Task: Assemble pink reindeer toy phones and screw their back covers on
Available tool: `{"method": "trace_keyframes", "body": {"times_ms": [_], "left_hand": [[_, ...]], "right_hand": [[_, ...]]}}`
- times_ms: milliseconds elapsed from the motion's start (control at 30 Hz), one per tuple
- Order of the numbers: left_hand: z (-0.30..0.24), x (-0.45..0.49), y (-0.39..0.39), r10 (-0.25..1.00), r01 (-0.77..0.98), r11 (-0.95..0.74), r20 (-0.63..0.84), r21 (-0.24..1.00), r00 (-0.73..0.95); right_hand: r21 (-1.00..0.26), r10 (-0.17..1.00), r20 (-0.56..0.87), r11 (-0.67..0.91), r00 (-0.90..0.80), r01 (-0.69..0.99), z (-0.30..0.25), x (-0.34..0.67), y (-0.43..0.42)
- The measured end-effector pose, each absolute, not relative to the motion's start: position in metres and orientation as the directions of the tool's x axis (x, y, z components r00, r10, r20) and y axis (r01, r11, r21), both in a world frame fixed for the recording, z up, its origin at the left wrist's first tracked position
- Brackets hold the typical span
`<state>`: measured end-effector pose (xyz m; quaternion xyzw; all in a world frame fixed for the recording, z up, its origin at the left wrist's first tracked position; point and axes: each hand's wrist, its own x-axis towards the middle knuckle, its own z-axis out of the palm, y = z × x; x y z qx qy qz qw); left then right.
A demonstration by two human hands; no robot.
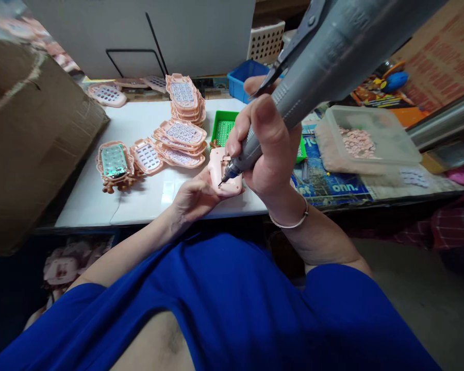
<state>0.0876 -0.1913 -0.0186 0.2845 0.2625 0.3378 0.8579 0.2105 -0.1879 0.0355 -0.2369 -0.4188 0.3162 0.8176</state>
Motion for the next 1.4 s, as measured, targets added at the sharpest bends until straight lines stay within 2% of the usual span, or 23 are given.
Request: {"method": "trace_keyframes", "body": {"times_ms": [167, 367, 533, 667, 867, 1033, 1267, 1400], "left_hand": [[-0.017, 0.087, -0.189, 0.722, -0.441, 0.621, -0.254, 0.648, 0.644], [-0.016, 0.090, -0.192, 0.736, -0.376, 0.585, -0.276, 0.719, 0.618], [-0.020, 0.091, -0.193, 0.747, -0.409, 0.566, -0.236, 0.716, 0.622], [-0.025, 0.090, -0.193, 0.754, -0.431, 0.552, -0.208, 0.714, 0.623], [-0.029, 0.087, -0.190, 0.763, -0.436, 0.554, -0.223, 0.709, 0.607], [-0.026, 0.089, -0.192, 0.756, -0.441, 0.553, -0.203, 0.707, 0.622], [-0.022, 0.091, -0.193, 0.746, -0.419, 0.554, -0.204, 0.719, 0.634], [-0.023, 0.090, -0.192, 0.747, -0.424, 0.547, -0.193, 0.722, 0.636]], "right_hand": [[-0.650, 0.714, 0.547, 0.691, 0.437, -0.315, 0.034, 0.207, -0.189], [-0.640, 0.741, 0.505, 0.665, 0.442, -0.385, 0.036, 0.207, -0.190], [-0.669, 0.735, 0.516, 0.666, 0.440, -0.330, 0.031, 0.210, -0.189], [-0.647, 0.733, 0.542, 0.676, 0.411, -0.353, 0.033, 0.212, -0.190], [-0.649, 0.679, 0.546, 0.713, 0.490, -0.264, 0.046, 0.211, -0.192], [-0.658, 0.734, 0.520, 0.670, 0.437, -0.343, 0.037, 0.213, -0.192], [-0.737, 0.749, 0.510, 0.634, 0.423, -0.233, 0.036, 0.211, -0.194], [-0.745, 0.774, 0.472, 0.606, 0.423, -0.277, 0.039, 0.211, -0.195]]}}
